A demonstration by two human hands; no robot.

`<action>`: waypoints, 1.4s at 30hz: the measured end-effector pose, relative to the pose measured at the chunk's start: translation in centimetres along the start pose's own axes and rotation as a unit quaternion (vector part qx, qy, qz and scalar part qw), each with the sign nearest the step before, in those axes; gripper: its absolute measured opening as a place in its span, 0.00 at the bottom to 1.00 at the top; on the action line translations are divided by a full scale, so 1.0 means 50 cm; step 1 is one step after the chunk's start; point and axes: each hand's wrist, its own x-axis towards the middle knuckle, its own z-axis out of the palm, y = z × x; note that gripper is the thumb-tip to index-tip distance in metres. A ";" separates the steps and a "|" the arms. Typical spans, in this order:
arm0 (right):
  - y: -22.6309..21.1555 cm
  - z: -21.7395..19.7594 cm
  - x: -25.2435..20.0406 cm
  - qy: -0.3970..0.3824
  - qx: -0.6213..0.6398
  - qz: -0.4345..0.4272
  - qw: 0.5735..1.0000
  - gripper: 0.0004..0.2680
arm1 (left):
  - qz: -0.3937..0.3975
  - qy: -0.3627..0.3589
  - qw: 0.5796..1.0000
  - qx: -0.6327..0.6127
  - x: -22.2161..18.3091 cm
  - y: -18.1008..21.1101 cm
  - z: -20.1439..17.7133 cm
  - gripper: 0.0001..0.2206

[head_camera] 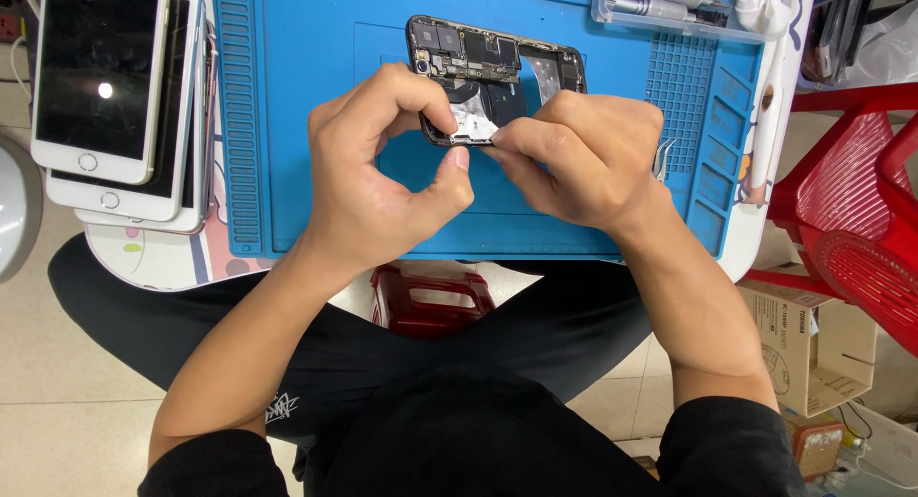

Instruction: The person uses tweezers to remove a metal shield and other small components from the internal frame of a disassembled smartphone. They then use their fingers to peel off a protective film from the device's interior.

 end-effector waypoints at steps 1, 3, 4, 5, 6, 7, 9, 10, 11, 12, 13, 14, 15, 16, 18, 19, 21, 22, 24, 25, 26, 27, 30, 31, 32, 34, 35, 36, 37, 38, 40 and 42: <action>0.000 0.000 0.000 0.002 0.000 -0.001 1.000 0.04 | 0.000 0.000 1.000 -0.007 -0.001 -0.001 0.000 0.09; 0.000 -0.001 0.000 0.003 0.000 -0.001 1.000 0.04 | 0.004 0.000 1.000 -0.010 -0.001 0.001 0.000 0.08; 0.000 -0.002 0.000 0.005 0.001 -0.001 1.000 0.05 | 0.008 -0.001 1.000 -0.013 0.000 0.001 0.000 0.07; 0.000 -0.003 0.002 0.006 0.000 -0.002 1.000 0.05 | 0.009 0.000 1.000 -0.013 0.001 0.002 0.000 0.07; 0.000 -0.004 0.005 0.011 0.001 -0.004 1.000 0.04 | 0.009 0.000 1.000 -0.018 0.002 0.003 0.000 0.08; -0.002 -0.005 0.006 0.015 0.002 -0.005 1.000 0.04 | 0.007 0.000 1.000 -0.024 0.002 0.005 0.000 0.10; -0.002 -0.003 0.008 0.019 0.003 -0.010 1.000 0.04 | 0.008 0.005 1.000 -0.017 0.002 0.003 0.002 0.09; -0.001 -0.002 0.009 0.023 0.004 -0.014 1.000 0.04 | 0.008 0.010 1.000 -0.011 0.002 0.002 0.003 0.08; -0.001 -0.002 0.009 0.023 0.003 -0.014 1.000 0.04 | 0.009 0.010 1.000 -0.010 0.002 0.002 0.003 0.08; 0.000 -0.001 0.008 0.023 -0.001 -0.018 1.000 0.03 | 0.010 0.009 1.000 -0.004 0.002 0.003 0.003 0.07; -0.001 0.000 0.007 0.023 -0.005 -0.022 0.999 0.02 | 0.010 0.009 1.000 0.002 0.002 0.003 0.003 0.06; -0.001 0.001 0.008 0.023 -0.005 -0.021 0.999 0.02 | 0.010 0.008 1.000 0.002 0.001 0.003 0.003 0.06; -0.001 0.001 0.010 0.016 -0.008 -0.025 1.000 0.02 | 0.008 0.011 1.000 0.004 0.002 0.003 0.004 0.06; 0.000 0.001 0.012 0.010 -0.011 -0.029 0.999 0.03 | 0.007 0.014 1.000 0.006 0.003 0.003 0.004 0.06; 0.003 0.000 0.013 0.004 -0.033 -0.035 0.999 0.03 | 0.015 0.017 1.000 0.017 0.009 0.007 0.004 0.06; 0.003 -0.001 0.013 -0.002 -0.054 -0.039 0.998 0.03 | 0.021 0.018 0.999 0.028 0.010 0.010 0.003 0.06; 0.009 -0.008 0.005 0.002 -0.063 -0.041 0.997 0.02 | 0.004 0.023 0.999 0.045 0.009 0.006 0.002 0.07; 0.011 -0.012 0.002 0.006 -0.071 -0.044 0.997 0.07 | -0.012 0.029 0.998 0.063 0.009 0.006 0.002 0.07; 0.017 -0.017 0.003 0.018 -0.073 -0.042 0.996 0.05 | -0.026 0.023 0.997 0.073 0.011 0.003 0.002 0.07; 0.017 -0.020 0.002 0.025 -0.074 -0.039 0.996 0.04 | -0.044 0.017 0.996 0.079 0.011 0.003 0.003 0.07; 0.019 -0.021 0.003 0.028 -0.075 -0.039 0.996 0.04 | -0.041 0.016 0.996 0.081 0.011 0.003 0.001 0.07; 0.021 -0.024 0.003 0.028 -0.069 -0.026 0.997 0.04 | -0.054 0.012 0.996 0.076 0.011 0.002 0.001 0.07; 0.033 -0.036 0.003 0.024 -0.071 0.000 0.997 0.04 | -0.103 -0.008 0.992 0.077 0.012 0.000 0.001 0.07; 0.037 -0.041 0.003 0.020 -0.074 0.013 0.997 0.03 | -0.144 -0.025 0.986 0.084 0.011 0.001 0.000 0.07; 0.046 -0.042 0.002 0.022 -0.075 0.012 0.997 0.03 | -0.143 -0.024 0.986 0.085 0.012 0.002 -0.004 0.07; 0.063 -0.042 0.003 0.009 -0.082 0.062 0.995 0.02 | -0.211 -0.088 0.962 0.151 0.018 0.007 -0.017 0.04; 0.070 -0.041 0.002 0.013 -0.084 0.062 0.994 0.02 | -0.207 -0.089 0.962 0.153 0.019 0.006 -0.020 0.04; 0.078 -0.042 0.002 0.005 -0.082 0.072 0.994 0.02 | -0.214 -0.098 0.952 0.194 0.021 0.006 -0.022 0.04; 0.088 -0.046 0.001 -0.003 -0.085 0.082 0.993 0.02 | -0.218 -0.108 0.942 0.232 0.027 0.004 -0.021 0.06; 0.090 -0.048 -0.001 0.000 -0.092 0.081 0.992 0.02 | -0.210 -0.108 0.944 0.232 0.025 0.007 -0.022 0.06; 0.098 -0.053 0.000 -0.024 -0.079 0.110 0.991 0.02 | -0.205 -0.136 0.916 0.318 0.026 0.010 -0.025 0.09; 0.109 -0.052 -0.005 -0.020 -0.086 0.120 0.989 0.02 | -0.217 -0.165 0.903 0.332 0.034 0.025 -0.033 0.11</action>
